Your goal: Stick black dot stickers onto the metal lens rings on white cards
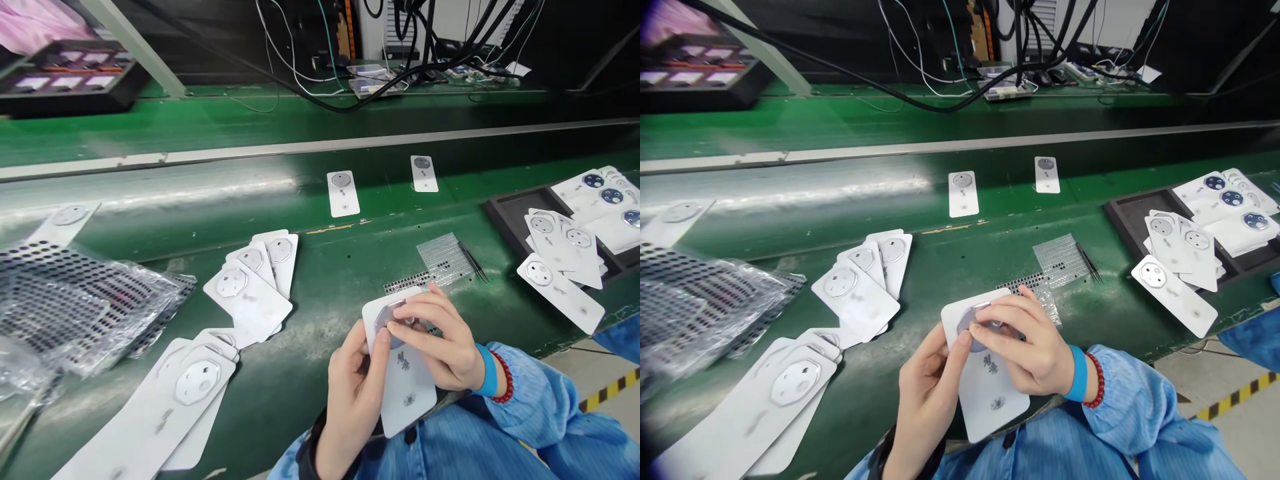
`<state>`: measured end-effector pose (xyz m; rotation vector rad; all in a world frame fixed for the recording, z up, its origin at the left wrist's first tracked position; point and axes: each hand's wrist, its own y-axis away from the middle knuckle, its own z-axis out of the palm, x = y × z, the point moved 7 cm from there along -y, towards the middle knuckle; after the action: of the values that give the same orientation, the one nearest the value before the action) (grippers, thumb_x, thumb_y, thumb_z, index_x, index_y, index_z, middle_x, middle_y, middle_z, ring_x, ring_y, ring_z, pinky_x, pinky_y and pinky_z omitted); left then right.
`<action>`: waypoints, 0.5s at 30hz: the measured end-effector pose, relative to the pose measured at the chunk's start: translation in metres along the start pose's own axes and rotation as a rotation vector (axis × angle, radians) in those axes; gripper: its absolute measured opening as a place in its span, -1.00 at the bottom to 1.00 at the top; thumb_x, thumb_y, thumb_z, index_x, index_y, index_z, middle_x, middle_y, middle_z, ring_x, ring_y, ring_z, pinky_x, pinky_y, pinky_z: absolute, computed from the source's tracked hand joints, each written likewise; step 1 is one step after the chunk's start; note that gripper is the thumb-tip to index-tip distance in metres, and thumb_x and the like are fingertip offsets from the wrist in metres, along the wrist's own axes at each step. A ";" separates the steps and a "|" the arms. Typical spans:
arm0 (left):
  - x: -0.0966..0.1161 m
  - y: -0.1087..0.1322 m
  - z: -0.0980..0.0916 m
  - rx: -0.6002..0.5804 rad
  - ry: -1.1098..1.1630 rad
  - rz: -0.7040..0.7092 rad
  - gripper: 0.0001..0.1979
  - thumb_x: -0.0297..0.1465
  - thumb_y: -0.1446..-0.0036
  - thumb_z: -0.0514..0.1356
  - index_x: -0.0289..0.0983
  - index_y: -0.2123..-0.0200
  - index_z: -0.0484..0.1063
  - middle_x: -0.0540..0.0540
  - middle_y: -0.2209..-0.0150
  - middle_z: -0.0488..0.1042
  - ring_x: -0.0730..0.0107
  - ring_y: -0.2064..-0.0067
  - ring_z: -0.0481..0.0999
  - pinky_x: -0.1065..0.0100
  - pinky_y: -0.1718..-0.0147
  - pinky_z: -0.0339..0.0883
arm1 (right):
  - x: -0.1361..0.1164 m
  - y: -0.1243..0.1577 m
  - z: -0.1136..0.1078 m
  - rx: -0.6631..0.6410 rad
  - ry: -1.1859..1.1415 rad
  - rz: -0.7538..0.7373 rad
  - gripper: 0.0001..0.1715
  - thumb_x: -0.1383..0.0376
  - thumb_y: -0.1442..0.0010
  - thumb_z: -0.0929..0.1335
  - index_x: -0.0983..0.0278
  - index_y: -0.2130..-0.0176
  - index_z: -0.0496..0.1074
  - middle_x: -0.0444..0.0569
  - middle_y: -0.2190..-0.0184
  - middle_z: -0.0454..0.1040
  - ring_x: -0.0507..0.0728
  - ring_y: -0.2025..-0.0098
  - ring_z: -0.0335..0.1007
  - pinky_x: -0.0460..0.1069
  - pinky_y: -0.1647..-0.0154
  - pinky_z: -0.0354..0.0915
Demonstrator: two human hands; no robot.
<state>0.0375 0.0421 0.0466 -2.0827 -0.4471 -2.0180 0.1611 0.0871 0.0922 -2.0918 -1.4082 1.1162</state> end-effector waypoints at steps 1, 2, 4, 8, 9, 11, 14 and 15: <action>0.002 0.000 0.000 0.009 -0.008 0.007 -0.78 -0.26 -0.25 0.14 -0.27 0.22 0.51 0.08 0.60 0.34 0.54 0.61 0.26 0.55 0.67 0.15 | 0.000 -0.001 -0.002 0.020 -0.051 0.011 -0.49 0.56 -0.16 0.17 0.30 -0.01 0.46 0.06 0.09 0.51 0.15 -0.03 0.40 0.22 -0.22 0.23; 0.005 -0.001 0.000 0.023 -0.021 0.018 -0.77 -0.26 -0.25 0.15 -0.28 0.23 0.51 0.07 0.60 0.34 0.53 0.60 0.28 0.54 0.67 0.16 | 0.000 -0.002 -0.004 0.047 -0.092 0.023 -0.47 0.57 -0.16 0.18 0.29 -0.04 0.44 0.06 0.06 0.48 0.15 -0.04 0.39 0.21 -0.19 0.27; 0.011 -0.001 -0.001 0.055 -0.041 0.036 -0.76 -0.25 -0.23 0.16 -0.29 0.27 0.52 0.05 0.60 0.34 0.51 0.60 0.30 0.53 0.67 0.17 | 0.001 -0.001 -0.006 0.107 -0.145 0.095 -0.46 0.56 -0.17 0.21 0.25 -0.06 0.43 0.08 -0.05 0.40 0.18 -0.11 0.34 0.20 -0.16 0.31; 0.015 -0.001 -0.004 0.129 -0.045 0.051 -0.74 -0.23 -0.19 0.19 -0.28 0.41 0.51 0.07 0.66 0.30 0.53 0.66 0.25 0.52 0.71 0.14 | 0.015 0.007 -0.002 0.183 -0.308 0.406 -0.49 0.50 -0.23 0.30 0.16 -0.12 0.38 0.07 -0.24 0.25 0.25 -0.26 0.22 0.21 -0.22 0.29; 0.016 -0.001 -0.005 0.152 -0.047 0.066 -0.74 -0.23 -0.19 0.20 -0.28 0.44 0.49 0.07 0.67 0.28 0.54 0.67 0.23 0.53 0.72 0.13 | 0.018 0.009 0.002 0.171 -0.408 0.467 -0.49 0.48 -0.25 0.31 0.15 -0.15 0.36 0.07 -0.20 0.31 0.22 -0.21 0.30 0.16 -0.16 0.36; 0.015 0.000 -0.005 0.163 -0.045 0.076 -0.72 -0.22 -0.18 0.20 -0.28 0.47 0.48 0.06 0.67 0.31 0.54 0.67 0.25 0.53 0.72 0.15 | 0.023 0.012 0.010 0.146 -0.611 0.552 -0.51 0.44 -0.28 0.31 0.13 -0.17 0.33 0.02 -0.02 0.49 0.11 0.01 0.50 -0.01 0.07 0.50; 0.004 0.004 -0.008 0.143 0.010 -0.017 -0.70 -0.16 -0.14 0.24 -0.30 0.38 0.53 -0.02 0.58 0.47 0.43 0.59 0.44 0.49 0.63 0.33 | 0.028 0.015 0.015 0.192 -0.805 0.621 -0.48 0.37 -0.33 0.30 0.09 -0.23 0.23 -0.04 0.14 0.56 0.00 0.25 0.55 -0.13 0.26 0.49; -0.003 0.007 -0.013 0.179 0.020 -0.071 -0.69 -0.15 -0.12 0.26 -0.31 0.34 0.54 -0.04 0.55 0.52 0.39 0.56 0.48 0.47 0.59 0.38 | 0.027 0.016 0.016 0.201 -0.857 0.626 -0.43 0.32 -0.32 0.32 0.10 -0.27 0.17 -0.03 0.14 0.55 0.00 0.27 0.55 -0.12 0.24 0.49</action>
<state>0.0282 0.0305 0.0448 -1.9647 -0.6808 -1.9547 0.1630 0.1024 0.0603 -2.0246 -0.8256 2.4955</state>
